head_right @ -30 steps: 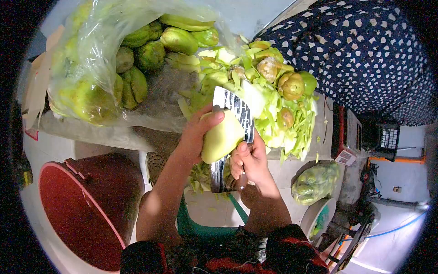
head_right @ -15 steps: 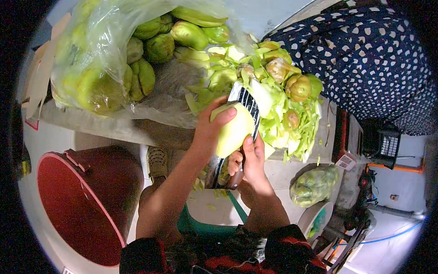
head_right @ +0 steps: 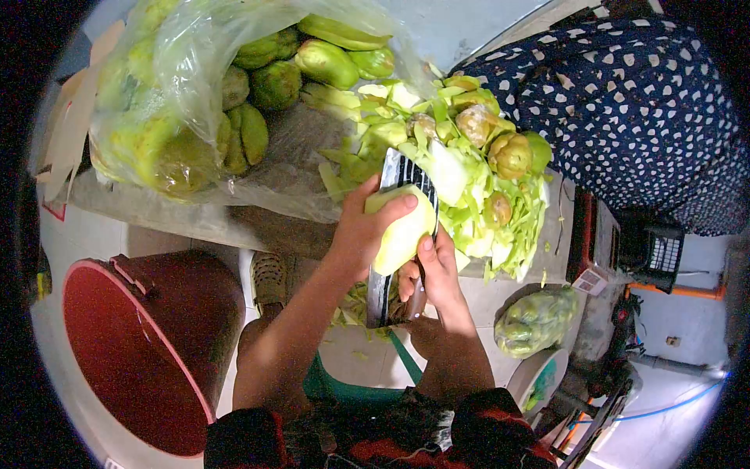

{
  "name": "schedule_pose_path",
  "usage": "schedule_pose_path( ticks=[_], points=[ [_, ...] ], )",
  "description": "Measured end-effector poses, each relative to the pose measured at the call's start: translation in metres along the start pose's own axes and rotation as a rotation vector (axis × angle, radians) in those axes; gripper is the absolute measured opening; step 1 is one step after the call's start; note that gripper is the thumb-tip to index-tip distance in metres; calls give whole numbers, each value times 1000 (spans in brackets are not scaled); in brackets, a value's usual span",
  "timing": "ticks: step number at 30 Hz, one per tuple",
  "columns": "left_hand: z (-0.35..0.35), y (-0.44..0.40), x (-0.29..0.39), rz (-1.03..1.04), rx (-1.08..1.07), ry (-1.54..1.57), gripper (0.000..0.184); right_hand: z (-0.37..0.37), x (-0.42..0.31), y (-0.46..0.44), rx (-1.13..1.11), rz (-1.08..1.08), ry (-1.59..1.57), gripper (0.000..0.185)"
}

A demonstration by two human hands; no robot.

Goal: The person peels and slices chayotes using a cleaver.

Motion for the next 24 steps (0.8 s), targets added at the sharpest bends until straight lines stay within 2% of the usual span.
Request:
schedule_pose_path(
  ticks=[9,15,19,21,24],
  points=[
    [-1,-4,-5,82,-9,-68,33,0,2,-2,-3,-21,55,72],
    [0,2,1,22,32,-80,39,5,8,-1,101,-73,42,76],
    [-1,2,3,56,15,-80,43,11,5,2,123,-64,-8,74],
    [-3,2,3,40,10,-68,45,10,1,2,92,-29,8,66],
    [-6,1,-6,-149,-19,213,52,5,0,-1,42,37,-94,59]
  ],
)
Point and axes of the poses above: each hand's wrist, its own y-axis away from the middle knuckle, its own z-axis out of the palm, x = y × z, the point moved 4 cm from there along -y, towards the middle knuckle, and after that the axes turned 5 degrees about x, right-handed, at the moved point
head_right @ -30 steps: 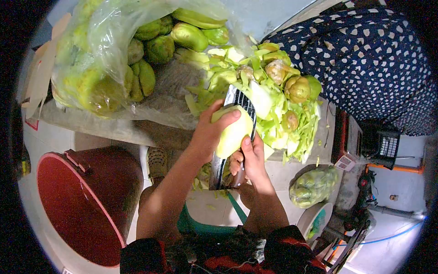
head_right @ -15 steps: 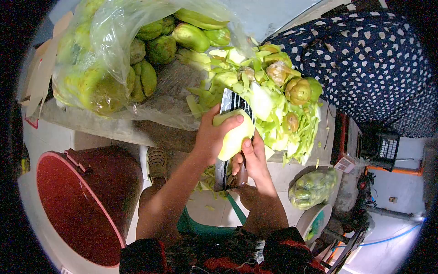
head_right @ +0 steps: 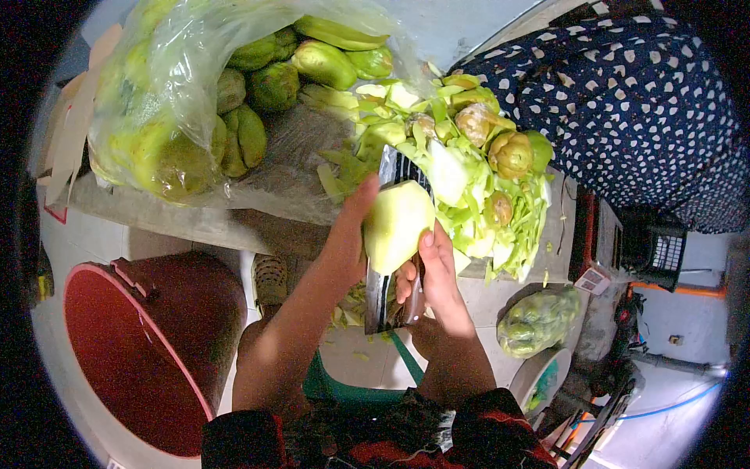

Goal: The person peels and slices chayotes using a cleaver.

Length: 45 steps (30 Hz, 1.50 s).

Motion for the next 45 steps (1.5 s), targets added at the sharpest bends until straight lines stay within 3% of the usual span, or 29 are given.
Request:
schedule_pose_path(
  ticks=[3,5,8,11,17,21,24,26,30,32,36,41,45],
  points=[
    [1,-1,-9,-197,-86,171,58,-8,10,0,23,148,-133,53],
    [2,-4,-6,-64,-56,-3,57,-11,11,-1,-2,149,-140,53],
    [0,-3,-12,-178,-99,86,59,-16,14,1,-24,173,-166,55],
    [7,0,-4,-29,-95,15,68,-19,16,4,-10,208,-197,59],
    [4,-4,-7,-70,-81,37,80,-19,16,-1,-50,179,-159,59],
    [6,-2,0,-37,-122,10,74,-12,0,-1,-39,46,5,54],
    [0,-4,4,71,24,-23,68,-11,-3,-1,-44,44,-51,60],
    [6,-1,-8,-166,-84,95,63,-12,1,-2,-35,68,-87,62],
    [2,-3,-7,-207,-105,162,66,-16,3,-6,-91,74,-68,70],
    [4,-3,-1,-67,-56,68,72,-9,-1,-4,-150,37,8,74],
    [-2,-2,-1,-34,29,32,78,1,2,0,-84,16,52,74],
    [2,7,11,113,128,-88,72,6,8,4,-11,-10,14,80],
    [1,6,14,59,33,-114,66,6,7,4,-77,-33,30,76]
  ],
)
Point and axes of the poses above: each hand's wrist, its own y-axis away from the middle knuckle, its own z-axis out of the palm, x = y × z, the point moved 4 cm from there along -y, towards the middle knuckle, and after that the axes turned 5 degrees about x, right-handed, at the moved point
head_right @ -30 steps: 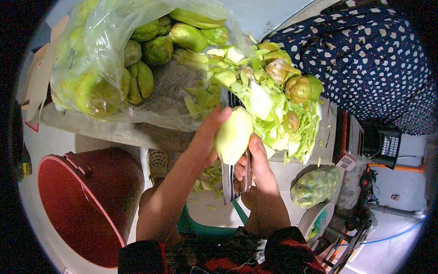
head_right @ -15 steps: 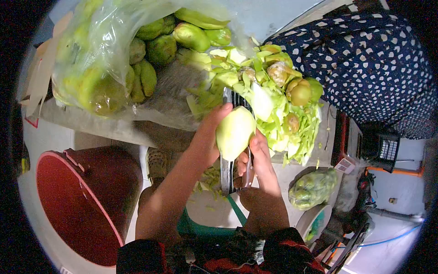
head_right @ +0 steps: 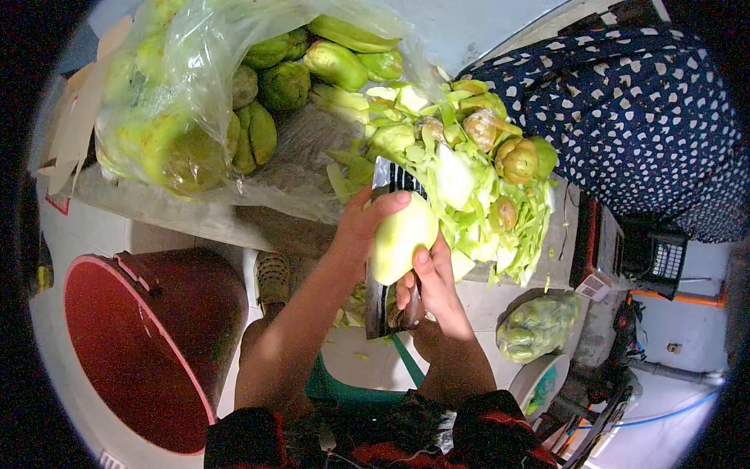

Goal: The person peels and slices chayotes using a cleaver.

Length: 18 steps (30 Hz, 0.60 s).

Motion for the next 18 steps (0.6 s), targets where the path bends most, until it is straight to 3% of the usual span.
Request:
schedule_pose_path(
  ticks=[6,9,11,12,14,18],
  points=[
    [-2,-11,-22,-171,-35,217,54,-8,-9,-5,-47,30,-73,63],
    [-1,-16,-24,-111,58,280,44,-9,-10,-6,-20,50,-98,57],
    [-4,-16,-18,32,209,152,35,-8,-7,-7,11,64,-109,52],
    [-4,-14,-13,33,209,151,35,-8,-7,-7,9,64,-109,52],
    [-5,-7,6,240,239,-94,32,-9,-10,-7,-4,46,-53,51],
    [-13,-19,-8,185,257,124,30,-12,-8,-8,3,92,-165,49]
  ],
)
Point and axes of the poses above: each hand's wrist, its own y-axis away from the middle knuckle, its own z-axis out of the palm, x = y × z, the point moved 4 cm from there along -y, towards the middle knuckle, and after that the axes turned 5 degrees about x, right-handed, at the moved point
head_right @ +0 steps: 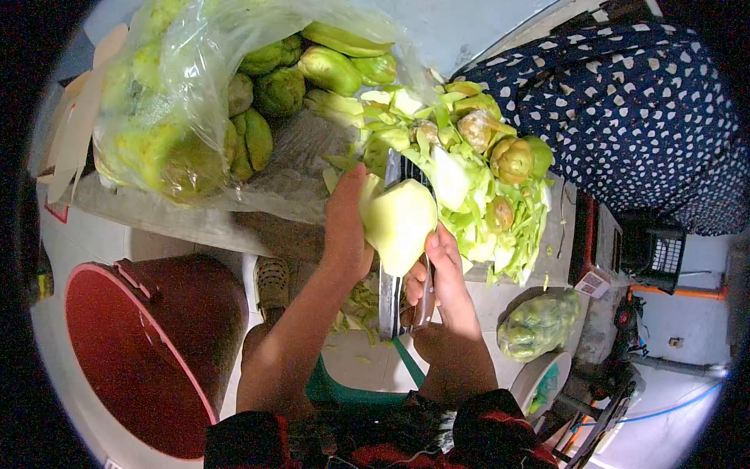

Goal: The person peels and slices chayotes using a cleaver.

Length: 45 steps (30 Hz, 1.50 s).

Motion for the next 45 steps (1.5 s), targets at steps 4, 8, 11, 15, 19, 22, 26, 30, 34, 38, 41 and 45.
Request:
schedule_pose_path(
  ticks=[4,8,11,15,19,22,26,30,34,38,41,45],
  points=[
    [-1,-3,-8,-177,-61,228,25,-1,1,-1,-30,12,-117,47],
    [1,-1,-15,-391,-147,270,27,-7,1,1,45,35,-146,43],
    [7,3,-10,-437,-207,256,31,-11,-1,1,80,13,-141,40],
    [13,13,-8,-512,-365,183,34,-9,-7,2,97,-18,-103,42],
    [8,13,-9,-526,-341,41,39,-12,-16,5,168,-56,-45,51],
    [8,13,-2,-557,-335,33,41,-21,-28,2,221,-126,-39,57],
    [7,9,7,-493,-239,30,43,-14,-52,-20,266,-170,-37,48],
    [-1,3,22,-359,-90,-179,45,-15,-59,-43,377,-183,-10,30],
    [-8,-5,44,-178,-90,18,44,-24,-58,-48,467,-191,-3,21],
    [-10,-9,57,-95,-132,284,37,-27,-64,-47,501,-333,85,15],
    [-8,-6,62,-146,-39,466,33,-19,-76,-37,484,-435,123,13],
    [-12,-13,56,-167,-95,547,33,-16,-76,-27,293,-404,118,15]
  ],
)
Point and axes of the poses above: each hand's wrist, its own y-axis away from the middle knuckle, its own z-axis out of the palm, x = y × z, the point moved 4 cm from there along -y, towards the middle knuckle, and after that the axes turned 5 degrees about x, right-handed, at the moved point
